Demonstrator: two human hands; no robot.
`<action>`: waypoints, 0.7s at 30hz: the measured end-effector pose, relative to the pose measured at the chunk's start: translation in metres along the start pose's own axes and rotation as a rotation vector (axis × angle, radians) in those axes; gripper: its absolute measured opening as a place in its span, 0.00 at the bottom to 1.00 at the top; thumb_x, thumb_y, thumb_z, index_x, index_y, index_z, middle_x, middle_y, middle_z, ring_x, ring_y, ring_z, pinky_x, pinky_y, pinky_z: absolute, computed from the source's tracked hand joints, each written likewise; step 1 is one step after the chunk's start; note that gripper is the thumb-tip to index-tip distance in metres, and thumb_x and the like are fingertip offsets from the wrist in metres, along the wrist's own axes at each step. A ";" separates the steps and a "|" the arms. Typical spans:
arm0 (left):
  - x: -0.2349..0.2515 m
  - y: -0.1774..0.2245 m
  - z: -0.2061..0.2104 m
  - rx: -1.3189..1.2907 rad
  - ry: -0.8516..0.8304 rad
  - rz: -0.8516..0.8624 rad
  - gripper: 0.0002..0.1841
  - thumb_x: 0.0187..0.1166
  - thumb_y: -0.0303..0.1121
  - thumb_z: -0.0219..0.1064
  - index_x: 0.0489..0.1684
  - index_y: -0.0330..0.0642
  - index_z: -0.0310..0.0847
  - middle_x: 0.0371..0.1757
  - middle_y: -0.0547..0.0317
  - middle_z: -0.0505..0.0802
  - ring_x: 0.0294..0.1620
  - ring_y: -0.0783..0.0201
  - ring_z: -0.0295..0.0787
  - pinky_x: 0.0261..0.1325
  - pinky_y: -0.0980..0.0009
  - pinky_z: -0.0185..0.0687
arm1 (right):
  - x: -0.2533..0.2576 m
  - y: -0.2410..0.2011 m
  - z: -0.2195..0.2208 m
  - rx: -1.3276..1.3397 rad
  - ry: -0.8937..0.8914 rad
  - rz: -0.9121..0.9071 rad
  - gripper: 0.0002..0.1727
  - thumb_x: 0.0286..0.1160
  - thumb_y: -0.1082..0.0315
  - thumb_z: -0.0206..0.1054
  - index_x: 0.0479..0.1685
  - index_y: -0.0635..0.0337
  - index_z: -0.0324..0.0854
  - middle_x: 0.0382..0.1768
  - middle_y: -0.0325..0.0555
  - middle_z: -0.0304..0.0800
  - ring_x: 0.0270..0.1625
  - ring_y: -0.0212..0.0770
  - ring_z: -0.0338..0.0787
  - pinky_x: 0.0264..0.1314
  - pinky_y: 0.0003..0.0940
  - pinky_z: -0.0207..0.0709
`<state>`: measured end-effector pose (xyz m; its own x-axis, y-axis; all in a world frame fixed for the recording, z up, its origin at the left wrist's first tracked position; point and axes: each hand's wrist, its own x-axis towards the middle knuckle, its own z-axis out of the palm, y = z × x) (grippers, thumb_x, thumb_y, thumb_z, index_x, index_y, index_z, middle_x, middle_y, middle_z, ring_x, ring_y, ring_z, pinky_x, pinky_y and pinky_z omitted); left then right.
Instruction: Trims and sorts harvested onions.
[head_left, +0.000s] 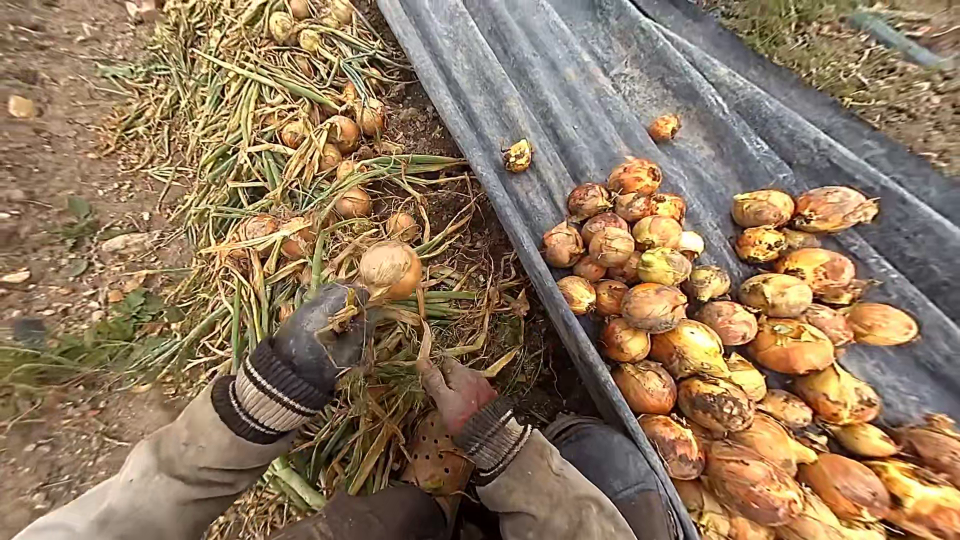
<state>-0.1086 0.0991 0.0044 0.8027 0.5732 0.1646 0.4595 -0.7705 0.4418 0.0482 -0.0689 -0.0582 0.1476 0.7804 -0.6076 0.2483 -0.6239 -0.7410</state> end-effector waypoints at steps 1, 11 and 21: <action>0.005 0.011 0.002 0.017 -0.129 0.082 0.12 0.76 0.37 0.69 0.45 0.38 0.90 0.47 0.49 0.94 0.55 0.52 0.92 0.64 0.50 0.86 | 0.000 0.000 0.000 0.038 0.052 -0.014 0.46 0.82 0.26 0.43 0.70 0.59 0.82 0.59 0.58 0.92 0.67 0.54 0.89 0.73 0.60 0.76; 0.092 0.059 0.063 -0.005 -0.287 0.090 0.10 0.79 0.36 0.70 0.50 0.47 0.94 0.54 0.53 0.97 0.57 0.51 0.95 0.58 0.38 0.87 | -0.003 0.010 -0.046 0.488 0.761 -0.126 0.41 0.81 0.26 0.45 0.32 0.54 0.87 0.19 0.39 0.81 0.24 0.37 0.82 0.30 0.46 0.80; 0.058 0.056 0.044 -0.040 -0.628 0.027 0.13 0.77 0.34 0.70 0.57 0.43 0.89 0.50 0.50 0.94 0.53 0.56 0.92 0.62 0.50 0.85 | -0.027 -0.003 -0.028 0.240 0.457 -0.404 0.44 0.67 0.22 0.60 0.54 0.58 0.87 0.39 0.43 0.91 0.43 0.36 0.90 0.50 0.45 0.87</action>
<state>-0.0196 0.0771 0.0002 0.8896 0.2708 -0.3678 0.4309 -0.7645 0.4794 0.0701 -0.0868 -0.0312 0.4926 0.8613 -0.1245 0.1564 -0.2284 -0.9609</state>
